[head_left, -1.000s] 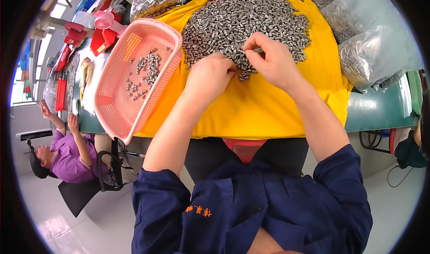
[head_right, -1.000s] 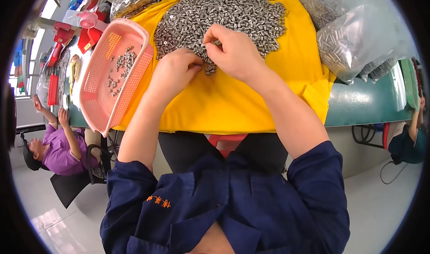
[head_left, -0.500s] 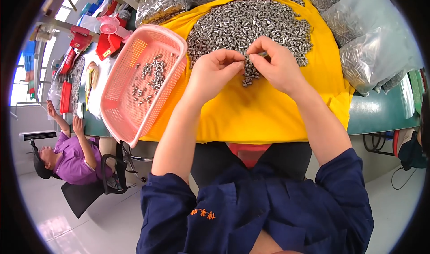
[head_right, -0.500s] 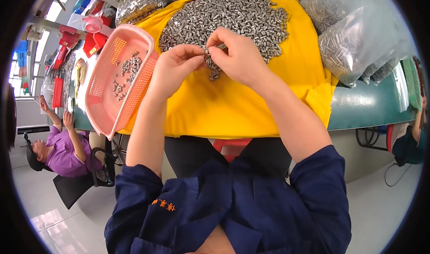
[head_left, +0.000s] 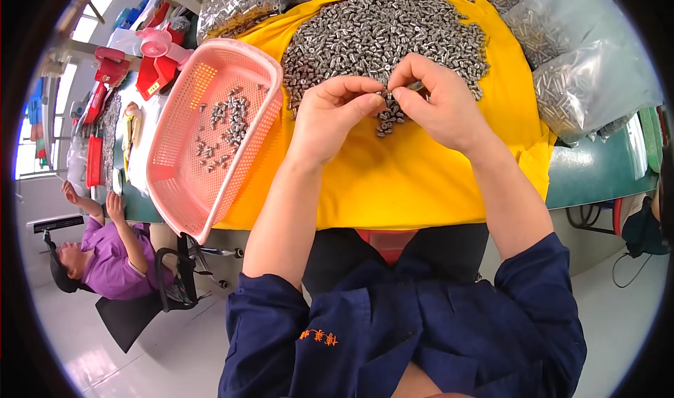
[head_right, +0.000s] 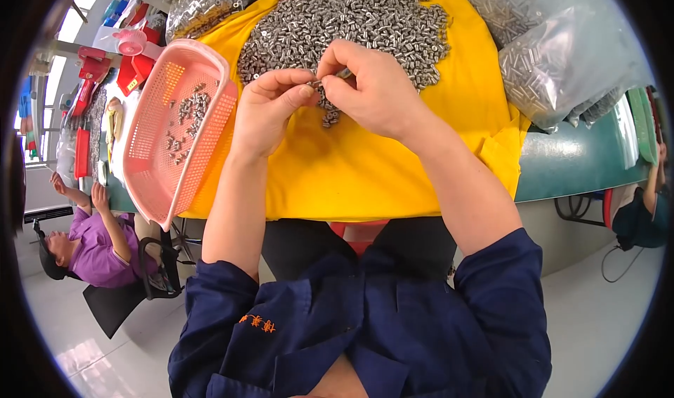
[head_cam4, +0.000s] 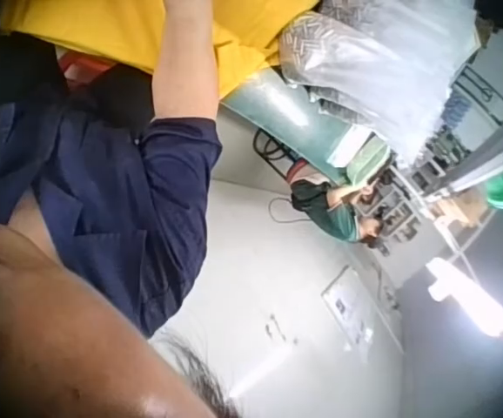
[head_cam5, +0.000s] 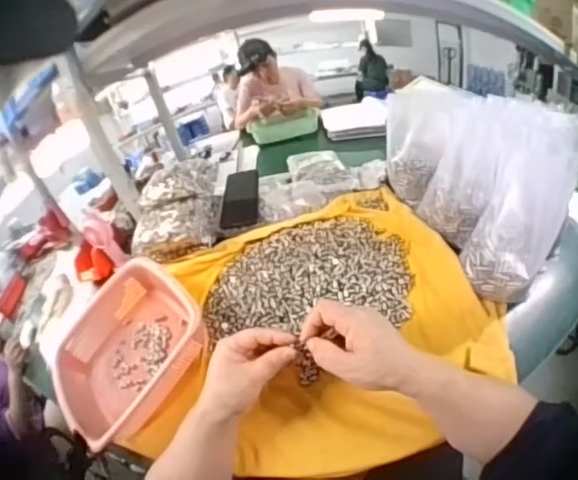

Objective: Sorting small metal hardware components from a large pile into a pink basket.

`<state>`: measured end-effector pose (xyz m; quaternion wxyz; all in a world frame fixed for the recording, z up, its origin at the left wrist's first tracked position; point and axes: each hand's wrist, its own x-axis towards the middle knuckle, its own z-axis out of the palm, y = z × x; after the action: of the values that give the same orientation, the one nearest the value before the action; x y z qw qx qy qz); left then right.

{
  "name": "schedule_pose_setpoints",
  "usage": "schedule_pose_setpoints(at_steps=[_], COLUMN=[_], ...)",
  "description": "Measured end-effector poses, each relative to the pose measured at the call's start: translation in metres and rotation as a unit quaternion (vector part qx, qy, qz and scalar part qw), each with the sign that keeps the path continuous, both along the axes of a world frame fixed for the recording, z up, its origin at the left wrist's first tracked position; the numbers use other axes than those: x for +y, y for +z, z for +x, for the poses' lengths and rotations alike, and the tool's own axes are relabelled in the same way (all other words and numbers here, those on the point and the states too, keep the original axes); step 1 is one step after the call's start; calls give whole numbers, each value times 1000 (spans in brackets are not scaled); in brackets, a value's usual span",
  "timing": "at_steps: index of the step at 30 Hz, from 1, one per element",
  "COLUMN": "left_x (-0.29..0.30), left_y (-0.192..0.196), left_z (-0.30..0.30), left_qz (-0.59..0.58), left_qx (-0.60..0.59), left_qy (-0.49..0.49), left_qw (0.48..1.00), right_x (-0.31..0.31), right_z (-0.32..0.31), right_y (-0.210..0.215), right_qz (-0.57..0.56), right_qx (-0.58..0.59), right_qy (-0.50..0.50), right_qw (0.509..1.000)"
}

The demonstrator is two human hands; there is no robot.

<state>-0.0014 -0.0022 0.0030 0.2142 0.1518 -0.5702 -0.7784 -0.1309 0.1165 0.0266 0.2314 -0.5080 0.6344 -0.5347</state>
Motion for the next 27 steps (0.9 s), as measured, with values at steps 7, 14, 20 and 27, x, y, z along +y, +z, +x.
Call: schedule_pose_setpoints(at_steps=[7,14,20,27], left_x=[-1,1,1,2], left_y=[-2,0,-4,-1], left_z=[2,1,1,3], left_qz=[-24,-70,-125,-140], left_qx=[5,-23,-39,-51], left_qy=[2,26,50,35], left_qw=[1000,997,990,988], right_x=[0,0,-1,0], right_z=[3,6,7,9], right_y=[1,2,-2,-2], right_qz=[-3,17,1,-11], right_qx=[22,121,117,164], right_qy=[-3,0,-8,-4], right_qw=[1000,992,993,986])
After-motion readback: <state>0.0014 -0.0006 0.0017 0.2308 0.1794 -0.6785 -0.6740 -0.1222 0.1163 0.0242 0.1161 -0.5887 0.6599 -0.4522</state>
